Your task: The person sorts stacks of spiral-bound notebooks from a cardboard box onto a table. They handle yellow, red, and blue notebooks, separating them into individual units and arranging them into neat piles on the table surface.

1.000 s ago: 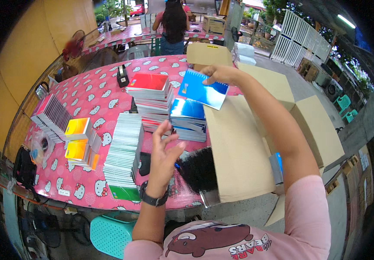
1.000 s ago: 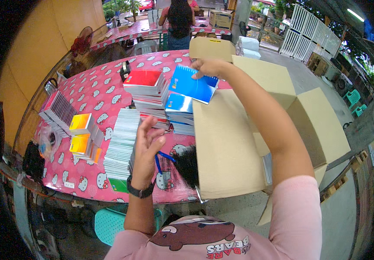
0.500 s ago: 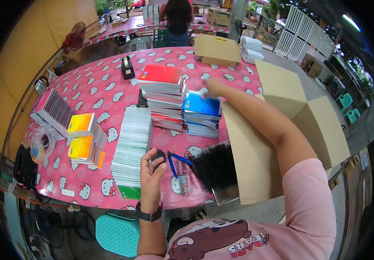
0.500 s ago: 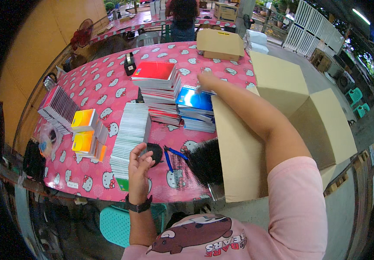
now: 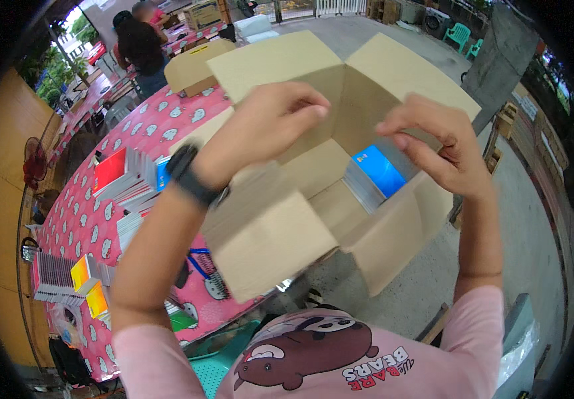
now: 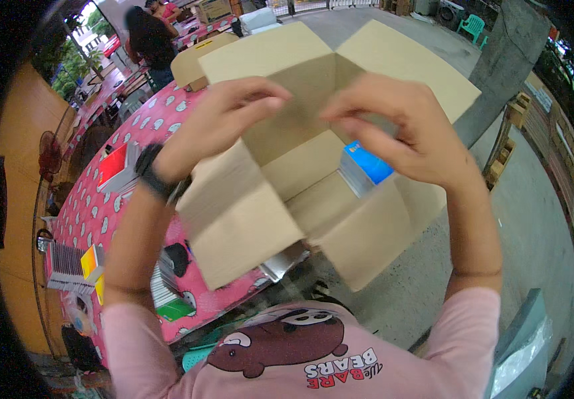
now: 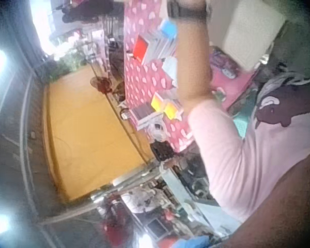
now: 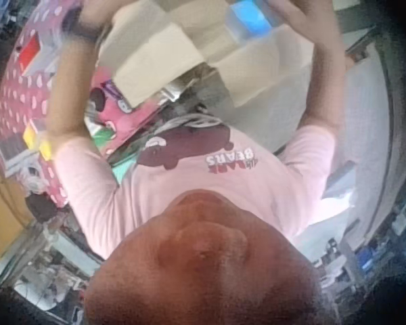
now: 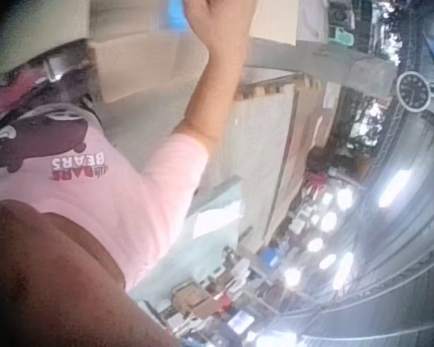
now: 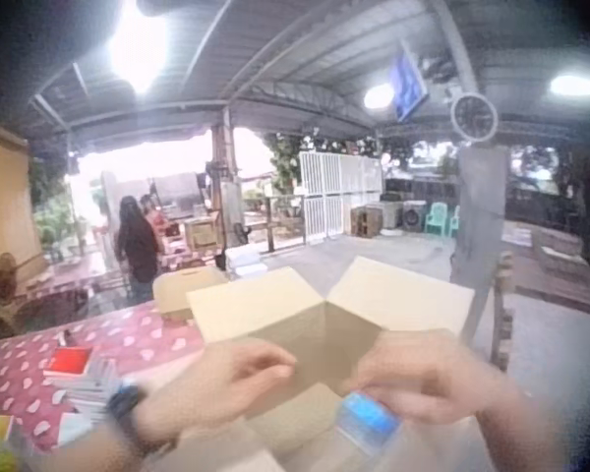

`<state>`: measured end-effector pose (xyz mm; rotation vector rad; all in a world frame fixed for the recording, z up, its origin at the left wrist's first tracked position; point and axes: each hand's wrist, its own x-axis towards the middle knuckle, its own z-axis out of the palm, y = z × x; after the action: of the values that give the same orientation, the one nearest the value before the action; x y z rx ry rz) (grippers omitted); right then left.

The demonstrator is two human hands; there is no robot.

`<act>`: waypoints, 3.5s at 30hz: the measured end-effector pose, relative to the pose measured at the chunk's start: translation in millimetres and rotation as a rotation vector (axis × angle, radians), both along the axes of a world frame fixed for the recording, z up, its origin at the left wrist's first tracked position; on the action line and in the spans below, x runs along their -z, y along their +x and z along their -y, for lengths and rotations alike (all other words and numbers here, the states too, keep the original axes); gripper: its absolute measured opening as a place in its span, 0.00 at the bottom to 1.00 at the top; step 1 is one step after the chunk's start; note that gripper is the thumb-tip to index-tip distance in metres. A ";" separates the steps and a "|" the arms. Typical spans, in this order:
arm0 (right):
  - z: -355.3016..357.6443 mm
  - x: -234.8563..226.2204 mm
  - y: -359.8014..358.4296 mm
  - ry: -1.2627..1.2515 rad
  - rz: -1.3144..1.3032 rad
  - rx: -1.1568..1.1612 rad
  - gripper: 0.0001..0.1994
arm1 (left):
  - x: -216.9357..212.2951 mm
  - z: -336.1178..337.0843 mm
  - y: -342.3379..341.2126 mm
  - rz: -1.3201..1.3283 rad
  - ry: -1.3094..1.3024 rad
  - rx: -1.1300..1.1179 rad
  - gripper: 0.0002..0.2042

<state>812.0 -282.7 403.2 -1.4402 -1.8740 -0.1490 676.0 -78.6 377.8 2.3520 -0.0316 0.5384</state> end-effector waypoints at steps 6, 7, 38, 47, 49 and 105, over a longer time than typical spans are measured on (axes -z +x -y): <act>58.7 114.3 70.4 0.069 -0.290 0.536 0.07 | 110.1 -11.8 191.6 -1.055 -0.267 -0.022 0.21; 60.6 120.2 73.1 0.133 -0.265 0.511 0.07 | 136.5 -14.8 205.7 -1.112 -0.312 -0.056 0.20; 51.6 160.4 78.6 0.457 -0.195 0.370 0.14 | 283.5 -2.1 215.3 -1.177 -0.873 -0.076 0.18; 45.4 158.6 76.8 0.496 -0.170 0.387 0.12 | 265.8 3.8 215.1 -1.303 -0.869 -0.170 0.18; 42.8 158.8 76.4 0.509 -0.169 0.391 0.12 | 268.4 5.7 216.9 -1.308 -0.872 -0.258 0.19; 77.0 133.7 44.6 -0.113 0.167 0.326 0.16 | 107.3 -33.2 165.0 -0.802 -1.023 0.113 0.31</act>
<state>856.7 -359.7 269.4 -1.8558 -1.7880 -0.3346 841.0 -45.4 270.4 1.3893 0.3840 -0.4115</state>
